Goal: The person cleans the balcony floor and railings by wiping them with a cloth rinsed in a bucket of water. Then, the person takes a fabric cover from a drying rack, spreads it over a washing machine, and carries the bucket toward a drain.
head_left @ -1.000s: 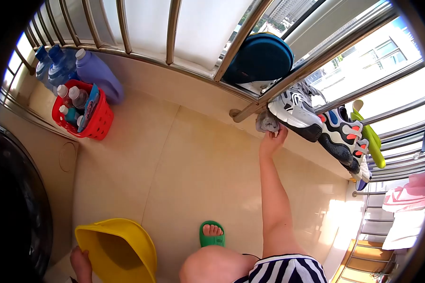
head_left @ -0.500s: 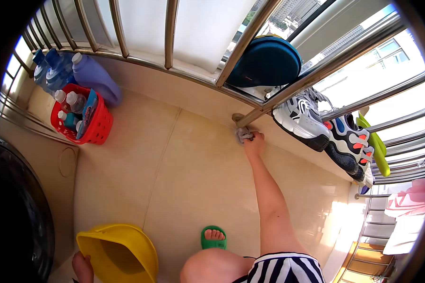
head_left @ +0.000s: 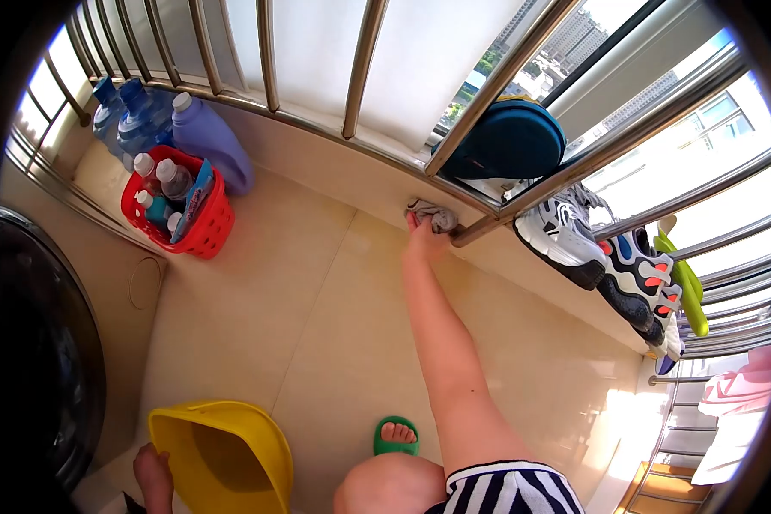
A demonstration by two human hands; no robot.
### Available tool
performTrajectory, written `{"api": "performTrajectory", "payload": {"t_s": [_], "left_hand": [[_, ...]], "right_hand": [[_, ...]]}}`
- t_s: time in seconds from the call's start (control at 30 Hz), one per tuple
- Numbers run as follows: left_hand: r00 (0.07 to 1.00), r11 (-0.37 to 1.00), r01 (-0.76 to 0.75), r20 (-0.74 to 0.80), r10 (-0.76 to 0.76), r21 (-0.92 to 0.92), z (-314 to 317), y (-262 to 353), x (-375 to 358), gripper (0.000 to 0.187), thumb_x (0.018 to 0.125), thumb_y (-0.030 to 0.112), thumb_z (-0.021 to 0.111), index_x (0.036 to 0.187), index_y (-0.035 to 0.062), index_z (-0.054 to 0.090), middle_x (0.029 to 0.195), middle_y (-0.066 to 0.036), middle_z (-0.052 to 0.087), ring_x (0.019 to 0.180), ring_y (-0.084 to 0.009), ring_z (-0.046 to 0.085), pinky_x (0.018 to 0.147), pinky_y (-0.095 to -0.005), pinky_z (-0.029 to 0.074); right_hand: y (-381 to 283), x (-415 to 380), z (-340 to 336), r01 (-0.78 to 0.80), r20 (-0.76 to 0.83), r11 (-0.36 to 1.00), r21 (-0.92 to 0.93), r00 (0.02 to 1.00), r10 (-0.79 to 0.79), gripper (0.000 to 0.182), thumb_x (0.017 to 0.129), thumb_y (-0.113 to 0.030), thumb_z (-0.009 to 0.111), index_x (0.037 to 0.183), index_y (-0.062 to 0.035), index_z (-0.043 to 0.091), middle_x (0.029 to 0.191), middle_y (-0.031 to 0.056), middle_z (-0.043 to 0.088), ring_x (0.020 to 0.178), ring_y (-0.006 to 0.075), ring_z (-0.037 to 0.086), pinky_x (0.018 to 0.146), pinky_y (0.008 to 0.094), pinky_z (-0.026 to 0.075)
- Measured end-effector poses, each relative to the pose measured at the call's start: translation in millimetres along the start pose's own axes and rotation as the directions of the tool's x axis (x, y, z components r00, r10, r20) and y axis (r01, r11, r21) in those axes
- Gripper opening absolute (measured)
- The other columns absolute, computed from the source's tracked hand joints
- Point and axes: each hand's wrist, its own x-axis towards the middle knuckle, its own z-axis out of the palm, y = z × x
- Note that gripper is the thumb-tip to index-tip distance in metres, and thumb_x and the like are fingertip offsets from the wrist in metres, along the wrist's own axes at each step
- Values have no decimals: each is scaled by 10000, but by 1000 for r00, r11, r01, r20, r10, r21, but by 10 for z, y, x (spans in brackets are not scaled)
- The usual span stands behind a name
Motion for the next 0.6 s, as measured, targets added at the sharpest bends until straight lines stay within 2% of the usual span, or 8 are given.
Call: {"api": "performTrajectory", "payload": {"t_s": [0.07,0.1,0.2,0.27,0.3,0.37,0.5,0.6], "left_hand": [[1000,1000,14,-1,-14,23,-22,-3,2,155,734,19,674,805,-60,561,839,-245,588,838,-412,577,720,-440,455],[1000,999,5,4,-6,42,-52,23,-3,158,732,23,678,802,-56,561,836,-243,589,833,-413,578,716,-442,456],[1000,999,17,-2,-17,44,-39,93,12,162,727,31,685,794,-49,561,825,-237,589,818,-413,581,706,-446,459],[999,999,33,-16,-33,36,-3,102,12,163,724,33,688,788,-46,561,816,-234,589,808,-412,583,700,-450,460],[1000,999,16,-12,-16,40,26,42,-44,162,725,39,689,783,-45,563,809,-233,589,800,-412,584,700,-453,461],[1000,999,10,-14,-9,40,15,19,-78,162,726,46,689,778,-43,564,803,-232,589,792,-412,586,700,-457,462],[1000,999,-4,2,4,48,-97,91,-115,177,726,68,695,781,-42,568,797,-228,592,790,-407,588,704,-460,463],[1000,998,-16,7,16,57,-9,83,-94,180,724,75,697,777,-40,569,795,-226,592,787,-407,588,704,-460,465]], "right_hand": [[165,70,-10,-187,-253,981,56,948,195,337,872,-12,560,1173,98,456,1158,208,500,890,294,628,825,346,585],[178,40,44,-194,-245,979,57,948,202,337,872,-12,560,1173,98,456,1158,208,500,890,294,628,825,346,585],[56,-71,170,-87,-151,994,72,984,98,351,866,-26,562,1179,93,457,1148,177,522,860,287,626,783,320,589],[-204,-260,63,202,-233,947,249,962,-144,328,866,-45,567,1146,100,480,1107,162,550,851,266,628,732,294,583],[-207,-213,23,189,-225,953,238,965,-135,328,866,-45,567,1146,100,480,1107,162,550,851,266,628,732,294,583],[-140,-57,24,73,-88,993,-89,993,-81,297,881,-75,570,1103,109,501,1083,150,567,844,240,632,690,261,570],[302,-10,204,-81,-125,997,-10,989,79,289,890,-107,566,1069,115,516,1058,152,582,825,232,637,695,255,578],[506,-76,418,-186,-112,977,105,974,197,283,883,-80,553,1089,106,497,1152,169,522,904,259,614,724,297,602]]}}
